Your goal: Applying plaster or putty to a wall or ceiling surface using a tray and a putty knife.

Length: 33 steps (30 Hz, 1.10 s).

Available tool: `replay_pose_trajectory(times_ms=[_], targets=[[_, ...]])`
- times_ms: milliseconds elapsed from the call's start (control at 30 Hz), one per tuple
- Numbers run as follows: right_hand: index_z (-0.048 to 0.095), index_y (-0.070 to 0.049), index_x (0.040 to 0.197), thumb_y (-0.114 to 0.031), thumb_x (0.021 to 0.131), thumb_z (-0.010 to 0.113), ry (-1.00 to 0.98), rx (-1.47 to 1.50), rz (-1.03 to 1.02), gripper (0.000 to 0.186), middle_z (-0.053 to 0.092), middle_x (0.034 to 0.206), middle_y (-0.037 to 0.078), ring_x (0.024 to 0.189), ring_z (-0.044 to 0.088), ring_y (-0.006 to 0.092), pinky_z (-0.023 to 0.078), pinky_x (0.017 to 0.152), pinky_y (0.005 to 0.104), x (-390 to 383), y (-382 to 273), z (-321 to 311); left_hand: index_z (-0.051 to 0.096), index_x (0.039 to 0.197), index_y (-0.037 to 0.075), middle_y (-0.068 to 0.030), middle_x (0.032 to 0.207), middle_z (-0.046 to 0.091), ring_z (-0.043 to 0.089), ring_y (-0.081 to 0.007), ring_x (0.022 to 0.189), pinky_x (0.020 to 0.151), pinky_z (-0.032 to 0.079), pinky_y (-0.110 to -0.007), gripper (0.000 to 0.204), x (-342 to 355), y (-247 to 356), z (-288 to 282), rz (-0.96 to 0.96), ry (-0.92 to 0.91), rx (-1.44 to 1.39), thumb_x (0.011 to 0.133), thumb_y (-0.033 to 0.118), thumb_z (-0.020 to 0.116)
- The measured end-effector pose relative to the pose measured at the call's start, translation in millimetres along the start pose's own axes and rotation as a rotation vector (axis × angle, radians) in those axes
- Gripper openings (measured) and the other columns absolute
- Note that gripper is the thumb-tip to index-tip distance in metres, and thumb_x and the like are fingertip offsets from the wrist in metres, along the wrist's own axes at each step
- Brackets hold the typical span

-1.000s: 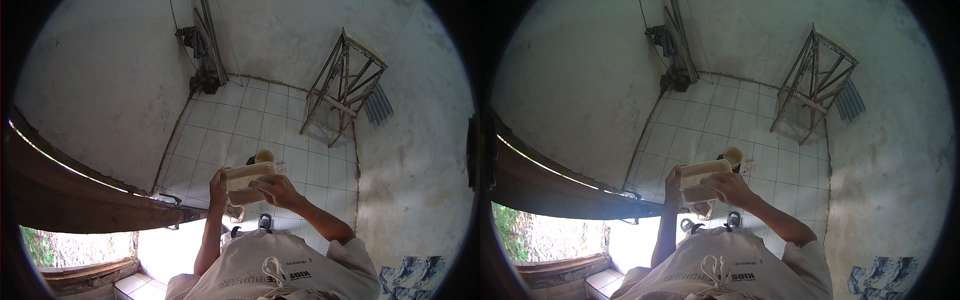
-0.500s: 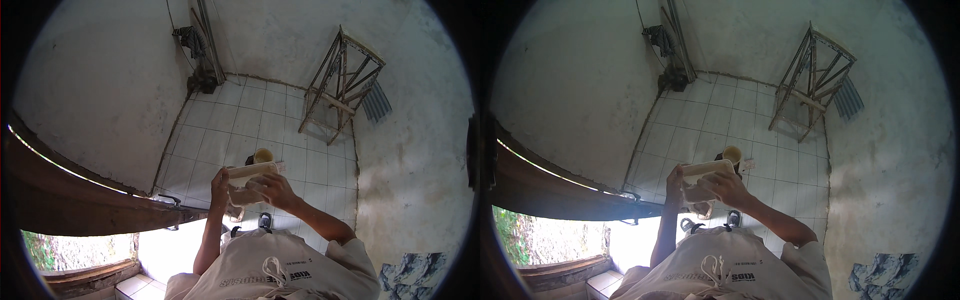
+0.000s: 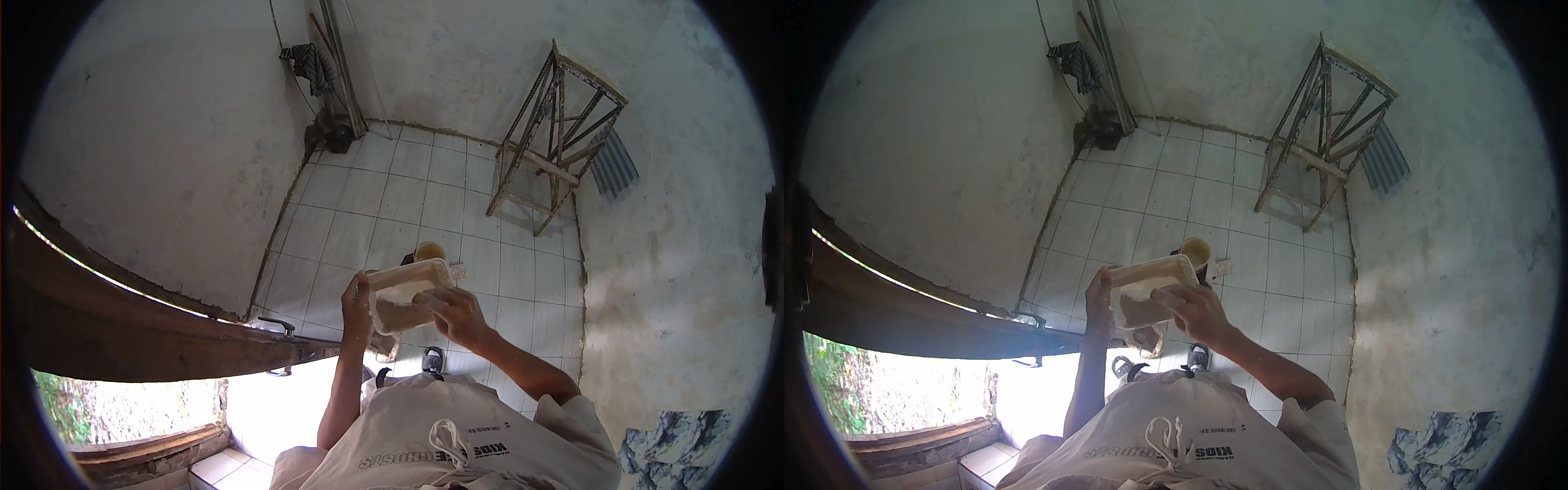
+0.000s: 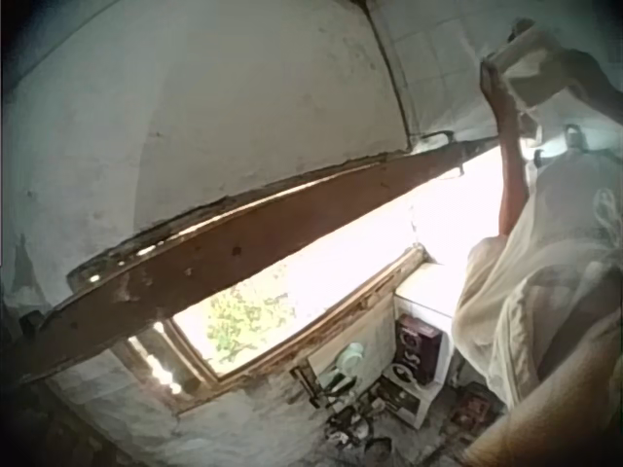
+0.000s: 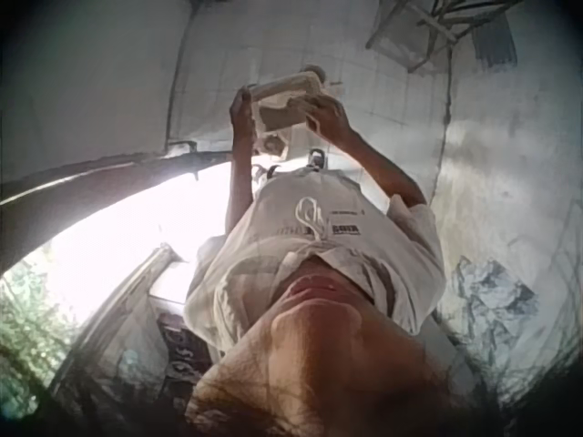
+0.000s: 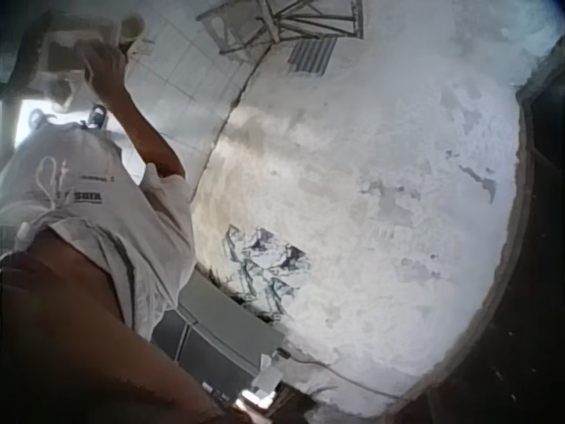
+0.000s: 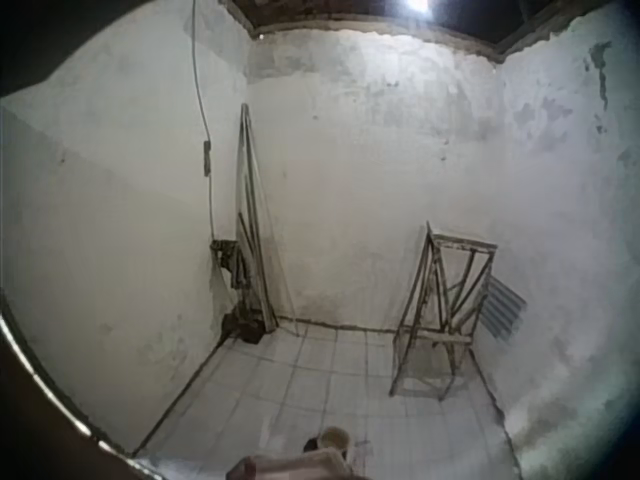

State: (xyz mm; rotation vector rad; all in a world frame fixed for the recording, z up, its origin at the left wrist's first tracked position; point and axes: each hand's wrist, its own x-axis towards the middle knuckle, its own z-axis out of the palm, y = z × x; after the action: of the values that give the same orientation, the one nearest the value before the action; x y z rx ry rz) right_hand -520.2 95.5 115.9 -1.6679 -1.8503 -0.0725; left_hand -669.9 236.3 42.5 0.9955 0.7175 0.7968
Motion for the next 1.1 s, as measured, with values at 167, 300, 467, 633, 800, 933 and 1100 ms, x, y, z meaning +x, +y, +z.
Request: replay_pose_trajectory(times_ms=[167, 300, 467, 633, 800, 933, 1100], targets=[[0.061, -0.010, 0.113, 0.004, 0.070, 0.067, 0.000, 0.172, 0.068, 0.045, 0.068, 0.092, 0.008, 0.076, 0.067, 0.0282, 0.055, 0.066, 0.0385, -0.3, -4.1, 1.1, 0.061, 0.104, 0.001, -0.0035, 0.093, 0.060, 0.056, -0.0105, 0.087, 0.080, 0.044, -0.026, 0.036, -0.2, -1.7, -7.0, -0.045, -0.028, -0.022, 0.101, 0.034, 0.047], [0.062, -0.011, 0.112, 0.003, 0.069, 0.069, 0.057, 0.038, 0.027, 0.045, 0.068, 0.095, 0.008, 0.079, 0.067, 0.0273, 0.056, 0.070, 0.0382, 13.0, 6.5, -6.9, 0.061, 0.105, 0.001, -0.0027, 0.093, 0.060, 0.056, -0.0106, 0.087, 0.080, 0.044, -0.026, 0.035, -3.1, 2.3, -2.9, -0.081, -0.057, -0.052, 0.101, 0.034, 0.048], [0.062, -0.012, 0.111, 0.002, 0.067, 0.070, -0.018, -0.029, -0.046, 0.047, 0.067, 0.099, 0.007, 0.086, 0.066, 0.0259, 0.055, 0.075, 0.0386, 6.7, 5.2, 5.3, 0.061, 0.107, 0.001, -0.0029, 0.094, 0.061, 0.055, -0.0107, 0.088, 0.081, 0.044, -0.026, 0.035, -4.2, 1.6, -0.4, -0.053, -0.037, -0.004, 0.100, 0.033, 0.049], [0.065, -0.009, 0.108, 0.002, 0.070, 0.069, -0.084, 0.104, 0.035, 0.039, 0.069, 0.096, 0.008, 0.081, 0.067, 0.0268, 0.056, 0.072, 0.0377, 0.8, -5.8, 2.0, 0.061, 0.107, 0.001, -0.0033, 0.095, 0.060, 0.055, -0.0114, 0.088, 0.081, 0.044, -0.026, 0.036, -1.3, -8.5, -5.6, -0.029, 0.034, -0.003, 0.100, 0.035, 0.049], [0.066, -0.006, 0.105, 0.002, 0.074, 0.068, 0.008, 0.224, 0.097, 0.032, 0.070, 0.091, 0.010, 0.074, 0.068, 0.0269, 0.057, 0.066, 0.0362, 12.1, -3.2, -17.8, 0.061, 0.106, 0.001, -0.0033, 0.094, 0.060, 0.055, -0.0118, 0.087, 0.080, 0.045, -0.026, 0.039, -2.1, -6.3, -6.4, -0.101, 0.013, -0.071, 0.099, 0.038, 0.050], [0.066, -0.006, 0.103, 0.002, 0.074, 0.067, -0.186, 0.146, 0.000, 0.029, 0.069, 0.090, 0.010, 0.075, 0.068, 0.0270, 0.056, 0.064, 0.0371, 16.6, -11.1, -23.4, 0.061, 0.105, 0.001, -0.0025, 0.092, 0.059, 0.055, -0.0109, 0.087, 0.078, 0.045, -0.026, 0.041, -1.0, -6.8, -6.1, -0.073, 0.019, -0.026, 0.099, 0.040, 0.050], [0.064, -0.008, 0.105, 0.000, 0.072, 0.066, -0.043, 0.155, 0.055, 0.033, 0.067, 0.084, 0.007, 0.075, 0.067, 0.0255, 0.057, 0.068, 0.0375, 16.3, -9.5, -17.8, 0.061, 0.104, 0.001, -0.0020, 0.090, 0.059, 0.054, -0.0105, 0.085, 0.078, 0.044, -0.025, 0.042, -0.8, -10.3, -7.9, -0.069, 0.048, -0.024, 0.099, 0.041, 0.048]])
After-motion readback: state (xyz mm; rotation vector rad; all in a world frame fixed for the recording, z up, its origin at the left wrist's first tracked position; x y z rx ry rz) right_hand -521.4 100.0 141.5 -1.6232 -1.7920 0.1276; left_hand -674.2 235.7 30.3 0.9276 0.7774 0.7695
